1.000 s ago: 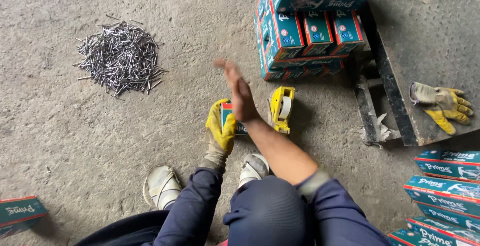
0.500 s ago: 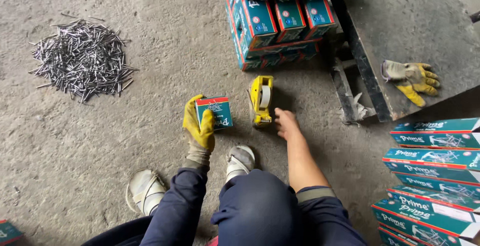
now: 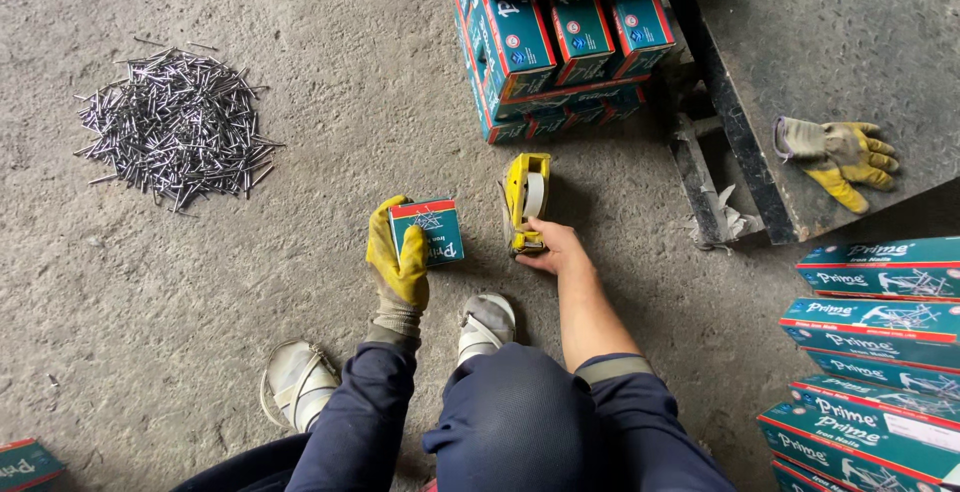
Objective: The person places loose iron nails into a cardboard box by hand and seals the box using a handheld tape dispenser. The packed box is then placed onto a stack of similar boxes on a metal platform.
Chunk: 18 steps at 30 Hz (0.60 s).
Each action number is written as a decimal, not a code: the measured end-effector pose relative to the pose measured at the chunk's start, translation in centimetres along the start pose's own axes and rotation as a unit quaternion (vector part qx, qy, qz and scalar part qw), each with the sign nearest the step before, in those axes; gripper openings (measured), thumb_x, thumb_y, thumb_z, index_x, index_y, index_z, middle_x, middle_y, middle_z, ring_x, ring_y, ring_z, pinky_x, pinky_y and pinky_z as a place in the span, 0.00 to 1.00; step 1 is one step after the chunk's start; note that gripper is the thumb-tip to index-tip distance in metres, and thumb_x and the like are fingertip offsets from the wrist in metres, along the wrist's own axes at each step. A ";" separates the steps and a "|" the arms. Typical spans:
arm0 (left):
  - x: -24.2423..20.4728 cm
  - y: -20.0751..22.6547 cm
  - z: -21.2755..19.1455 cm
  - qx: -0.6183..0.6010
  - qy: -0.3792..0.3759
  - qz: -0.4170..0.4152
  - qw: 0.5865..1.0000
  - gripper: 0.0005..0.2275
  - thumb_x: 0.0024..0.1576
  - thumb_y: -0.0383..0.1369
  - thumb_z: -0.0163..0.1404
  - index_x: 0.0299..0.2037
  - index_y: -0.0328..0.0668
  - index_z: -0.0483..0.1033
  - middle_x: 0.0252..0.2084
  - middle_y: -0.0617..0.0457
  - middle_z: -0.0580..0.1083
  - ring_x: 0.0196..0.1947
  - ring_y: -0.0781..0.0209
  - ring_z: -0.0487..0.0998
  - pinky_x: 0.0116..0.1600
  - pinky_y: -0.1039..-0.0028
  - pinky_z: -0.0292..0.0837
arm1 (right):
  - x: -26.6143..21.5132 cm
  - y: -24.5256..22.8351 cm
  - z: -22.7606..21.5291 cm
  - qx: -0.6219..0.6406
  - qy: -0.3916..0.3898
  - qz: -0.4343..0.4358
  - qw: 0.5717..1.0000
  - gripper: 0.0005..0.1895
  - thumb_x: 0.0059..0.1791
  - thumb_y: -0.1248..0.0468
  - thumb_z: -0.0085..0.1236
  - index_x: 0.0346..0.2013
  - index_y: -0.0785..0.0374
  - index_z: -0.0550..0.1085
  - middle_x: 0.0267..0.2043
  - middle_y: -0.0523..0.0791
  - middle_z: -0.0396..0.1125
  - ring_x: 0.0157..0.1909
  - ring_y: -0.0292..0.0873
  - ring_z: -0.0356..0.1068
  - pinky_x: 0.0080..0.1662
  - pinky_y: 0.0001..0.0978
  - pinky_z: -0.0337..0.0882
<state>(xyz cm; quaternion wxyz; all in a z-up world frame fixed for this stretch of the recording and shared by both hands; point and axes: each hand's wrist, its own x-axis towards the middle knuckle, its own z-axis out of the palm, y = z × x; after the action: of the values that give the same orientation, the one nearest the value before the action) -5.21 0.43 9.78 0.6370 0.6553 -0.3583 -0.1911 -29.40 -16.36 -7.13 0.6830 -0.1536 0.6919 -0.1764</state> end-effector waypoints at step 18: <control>0.7 0.9 -0.2 0.001 0.000 0.002 1.000 0.23 0.57 0.48 0.47 0.57 0.44 0.71 0.47 0.41 0.73 0.45 0.44 0.76 0.54 0.61 0.70 | -8.5 -2.9 -0.2 0.187 -0.038 -0.016 0.981 0.19 0.43 0.75 0.60 0.48 0.74 0.70 0.57 0.64 0.60 0.57 0.73 0.66 0.52 0.82 0.67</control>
<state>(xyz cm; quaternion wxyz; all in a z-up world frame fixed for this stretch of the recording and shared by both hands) -4.83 0.14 10.77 0.6369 0.6551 -0.3594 -0.1897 -29.54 -15.05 1.76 0.7226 -0.0403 0.6177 -0.3076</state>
